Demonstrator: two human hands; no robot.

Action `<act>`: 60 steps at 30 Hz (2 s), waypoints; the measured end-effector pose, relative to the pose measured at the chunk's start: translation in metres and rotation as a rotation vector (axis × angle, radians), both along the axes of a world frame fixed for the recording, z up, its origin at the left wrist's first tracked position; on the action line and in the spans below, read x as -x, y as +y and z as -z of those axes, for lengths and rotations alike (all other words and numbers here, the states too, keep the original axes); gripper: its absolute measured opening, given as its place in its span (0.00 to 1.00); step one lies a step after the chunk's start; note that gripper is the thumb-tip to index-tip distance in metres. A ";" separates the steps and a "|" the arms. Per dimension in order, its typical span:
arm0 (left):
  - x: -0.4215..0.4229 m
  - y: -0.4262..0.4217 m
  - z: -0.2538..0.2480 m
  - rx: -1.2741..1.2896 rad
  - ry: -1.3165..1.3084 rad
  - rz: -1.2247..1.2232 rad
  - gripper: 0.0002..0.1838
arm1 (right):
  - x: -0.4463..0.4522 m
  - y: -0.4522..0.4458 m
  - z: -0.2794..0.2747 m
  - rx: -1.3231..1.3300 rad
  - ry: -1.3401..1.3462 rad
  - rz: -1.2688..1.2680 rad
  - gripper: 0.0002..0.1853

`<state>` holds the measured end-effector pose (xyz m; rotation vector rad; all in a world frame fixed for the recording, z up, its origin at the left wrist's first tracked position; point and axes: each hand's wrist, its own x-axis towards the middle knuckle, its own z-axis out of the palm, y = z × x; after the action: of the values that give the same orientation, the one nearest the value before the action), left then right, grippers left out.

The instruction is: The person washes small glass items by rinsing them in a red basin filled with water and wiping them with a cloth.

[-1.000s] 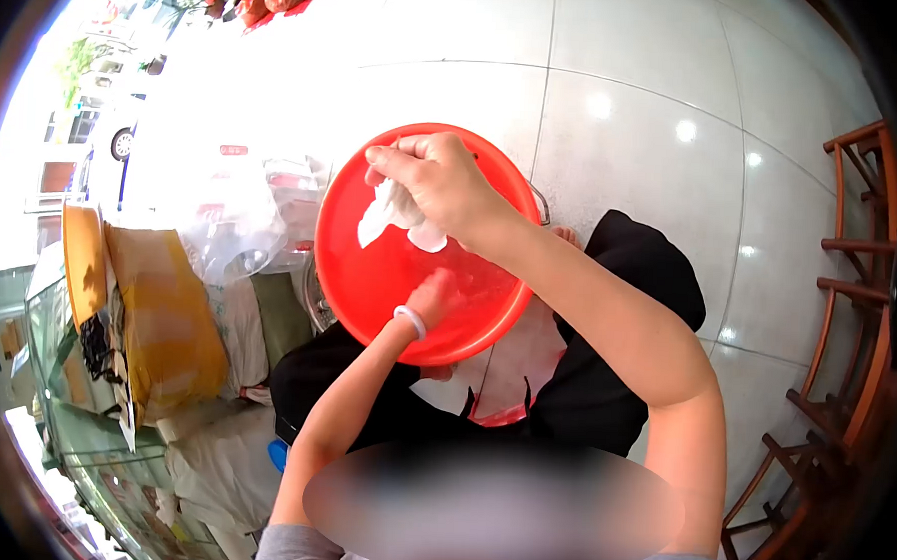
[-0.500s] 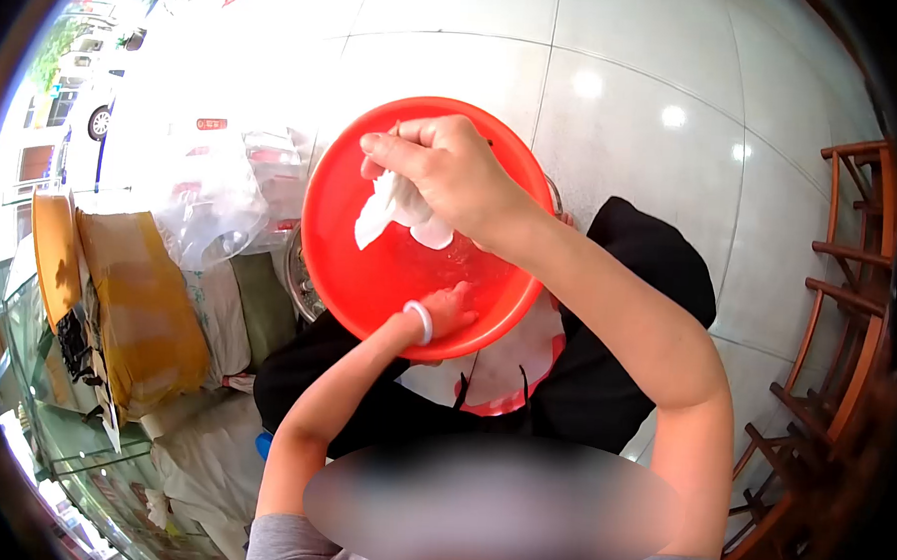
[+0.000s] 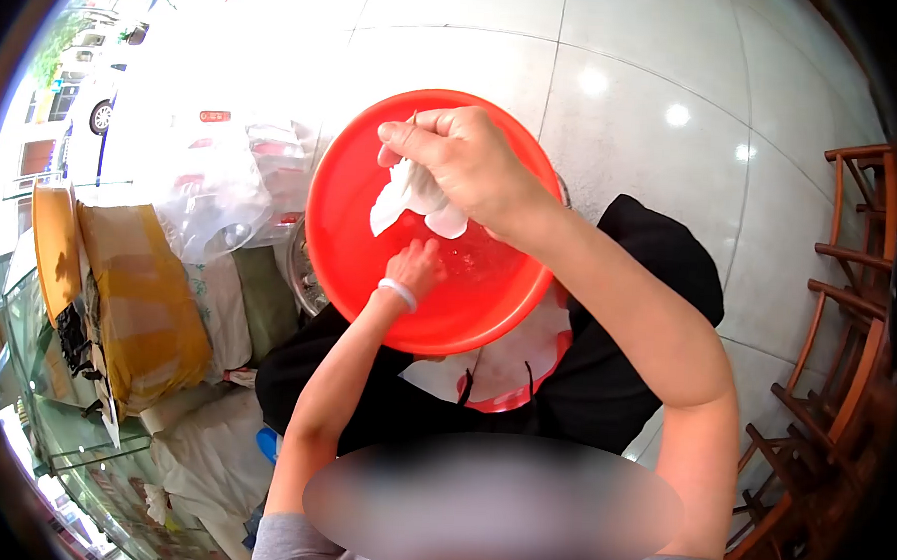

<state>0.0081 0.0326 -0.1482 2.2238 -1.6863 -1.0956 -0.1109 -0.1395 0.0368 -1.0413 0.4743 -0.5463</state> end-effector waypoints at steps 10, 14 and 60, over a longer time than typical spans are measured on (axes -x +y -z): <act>0.009 -0.011 -0.014 0.207 -0.012 0.011 0.23 | 0.009 -0.003 -0.001 0.060 0.030 0.009 0.17; 0.026 -0.029 -0.083 0.204 0.833 -0.540 0.31 | 0.013 -0.008 0.002 0.101 0.008 0.031 0.17; 0.000 0.002 -0.001 0.205 -0.244 0.175 0.26 | 0.011 -0.009 0.011 0.256 0.179 0.037 0.17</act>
<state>0.0085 0.0344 -0.1470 2.1856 -2.0204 -0.6645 -0.1221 -0.1483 0.0257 -1.3355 0.5929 -0.5587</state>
